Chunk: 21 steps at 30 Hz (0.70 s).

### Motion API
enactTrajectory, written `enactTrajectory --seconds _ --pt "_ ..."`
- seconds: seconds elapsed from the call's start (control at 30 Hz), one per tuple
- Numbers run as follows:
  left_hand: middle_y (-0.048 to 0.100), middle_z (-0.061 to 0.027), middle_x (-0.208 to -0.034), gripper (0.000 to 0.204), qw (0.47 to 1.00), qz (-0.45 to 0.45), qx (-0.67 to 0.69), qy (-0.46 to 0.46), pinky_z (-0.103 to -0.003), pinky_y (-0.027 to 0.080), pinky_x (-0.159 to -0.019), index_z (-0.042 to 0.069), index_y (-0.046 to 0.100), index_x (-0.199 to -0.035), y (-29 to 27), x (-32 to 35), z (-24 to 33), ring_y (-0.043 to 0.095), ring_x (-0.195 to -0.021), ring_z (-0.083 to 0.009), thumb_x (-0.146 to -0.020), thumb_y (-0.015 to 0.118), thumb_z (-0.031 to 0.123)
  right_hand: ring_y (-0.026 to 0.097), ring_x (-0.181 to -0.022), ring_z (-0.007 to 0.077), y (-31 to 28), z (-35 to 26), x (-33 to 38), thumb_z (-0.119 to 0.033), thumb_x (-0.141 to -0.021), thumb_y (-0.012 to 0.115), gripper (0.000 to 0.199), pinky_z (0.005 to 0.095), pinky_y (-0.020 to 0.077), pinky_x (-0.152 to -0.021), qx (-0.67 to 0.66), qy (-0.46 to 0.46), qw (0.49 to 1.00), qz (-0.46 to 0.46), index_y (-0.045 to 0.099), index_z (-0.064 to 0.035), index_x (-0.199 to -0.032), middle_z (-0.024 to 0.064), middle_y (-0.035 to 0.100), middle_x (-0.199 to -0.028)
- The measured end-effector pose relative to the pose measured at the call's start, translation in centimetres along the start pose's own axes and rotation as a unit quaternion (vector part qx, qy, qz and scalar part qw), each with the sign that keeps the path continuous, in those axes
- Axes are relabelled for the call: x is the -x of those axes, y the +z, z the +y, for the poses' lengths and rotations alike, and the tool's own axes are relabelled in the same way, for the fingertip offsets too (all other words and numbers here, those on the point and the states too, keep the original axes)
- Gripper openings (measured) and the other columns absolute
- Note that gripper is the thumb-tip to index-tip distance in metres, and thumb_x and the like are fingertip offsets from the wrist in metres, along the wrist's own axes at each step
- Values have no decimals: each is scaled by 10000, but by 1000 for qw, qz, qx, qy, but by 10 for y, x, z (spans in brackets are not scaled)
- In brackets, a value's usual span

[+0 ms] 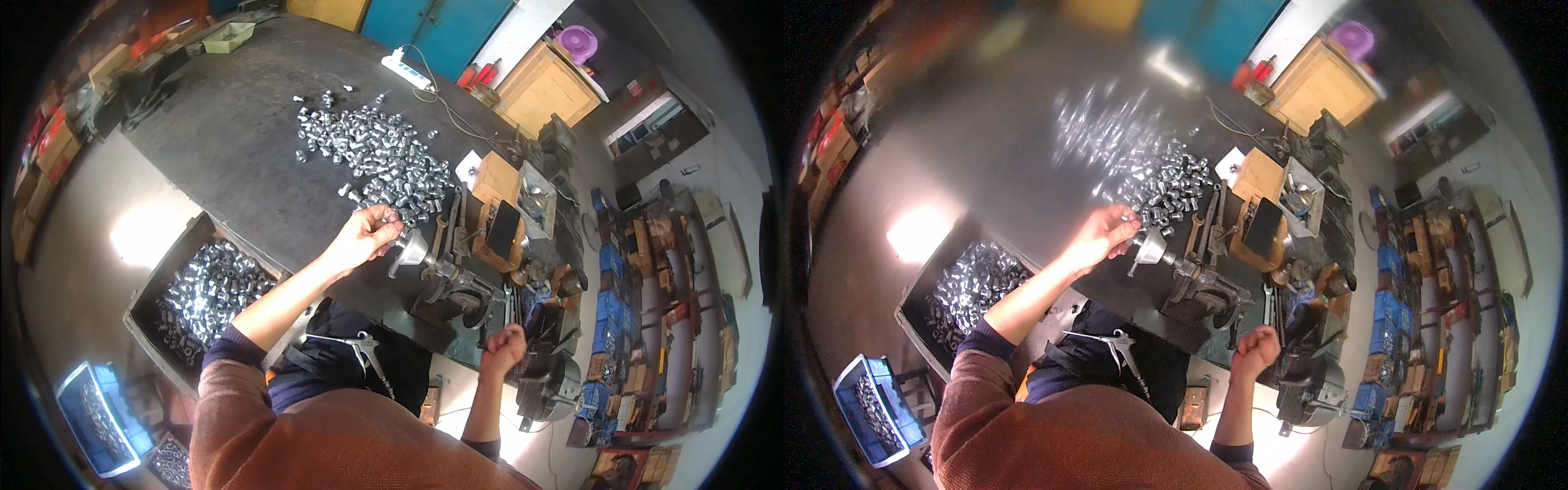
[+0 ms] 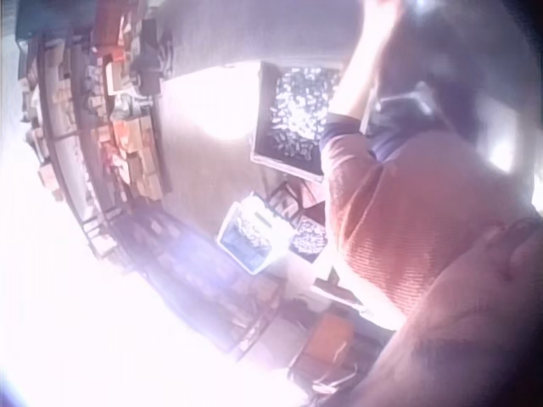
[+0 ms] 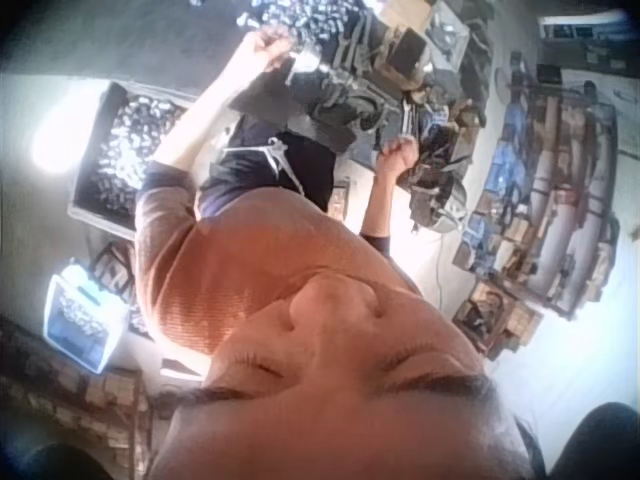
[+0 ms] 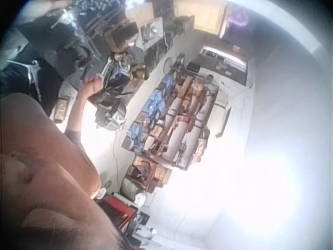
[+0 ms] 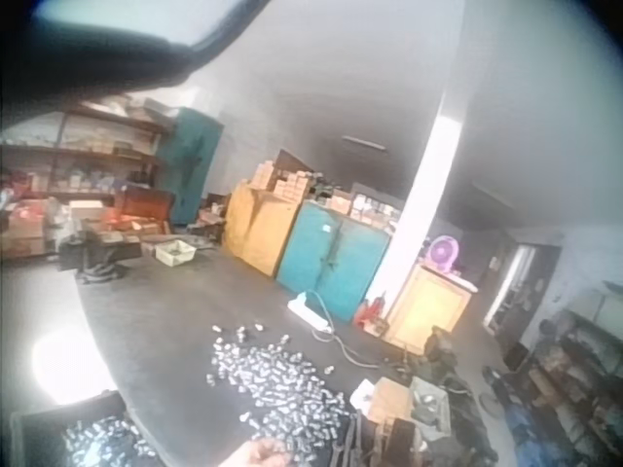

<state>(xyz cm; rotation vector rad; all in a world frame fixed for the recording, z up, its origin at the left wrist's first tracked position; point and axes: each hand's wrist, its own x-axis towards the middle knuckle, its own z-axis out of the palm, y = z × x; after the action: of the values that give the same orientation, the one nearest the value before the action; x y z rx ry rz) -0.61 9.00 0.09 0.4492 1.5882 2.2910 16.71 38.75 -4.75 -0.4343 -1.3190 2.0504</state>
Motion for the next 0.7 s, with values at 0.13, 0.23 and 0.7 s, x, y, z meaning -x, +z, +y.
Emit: enactTrajectory --seconds 0.13,0.23,0.7 --pt "459 49 -583 99 999 50 17 -2 -166 285 -387 76 508 -829 -5 -1 5 405 -467 -21 -861 569 147 300 -439 76 -2 53 -56 -143 -798 499 126 219 203 -375 83 53 982 159 542 -50 -725 -14 360 -551" --pt "464 37 -591 102 994 76 -77 -14 -185 286 -390 59 505 -820 -28 16 11 408 -465 -35 -846 565 137 296 -442 73 9 44 -112 -116 -786 500 128 221 218 -391 298 -274 913 -40 547 -20 -715 -15 374 -548" --pt "613 -174 -782 278 722 126 -680 11 -389 493 -683 42 599 -956 -147 139 -5 612 -780 -316 -731 637 201 270 -435 50 -6 21 5 -37 -787 433 83 187 203 -380 9 -1 1000 -12 503 -21 -747 -31 328 -555"
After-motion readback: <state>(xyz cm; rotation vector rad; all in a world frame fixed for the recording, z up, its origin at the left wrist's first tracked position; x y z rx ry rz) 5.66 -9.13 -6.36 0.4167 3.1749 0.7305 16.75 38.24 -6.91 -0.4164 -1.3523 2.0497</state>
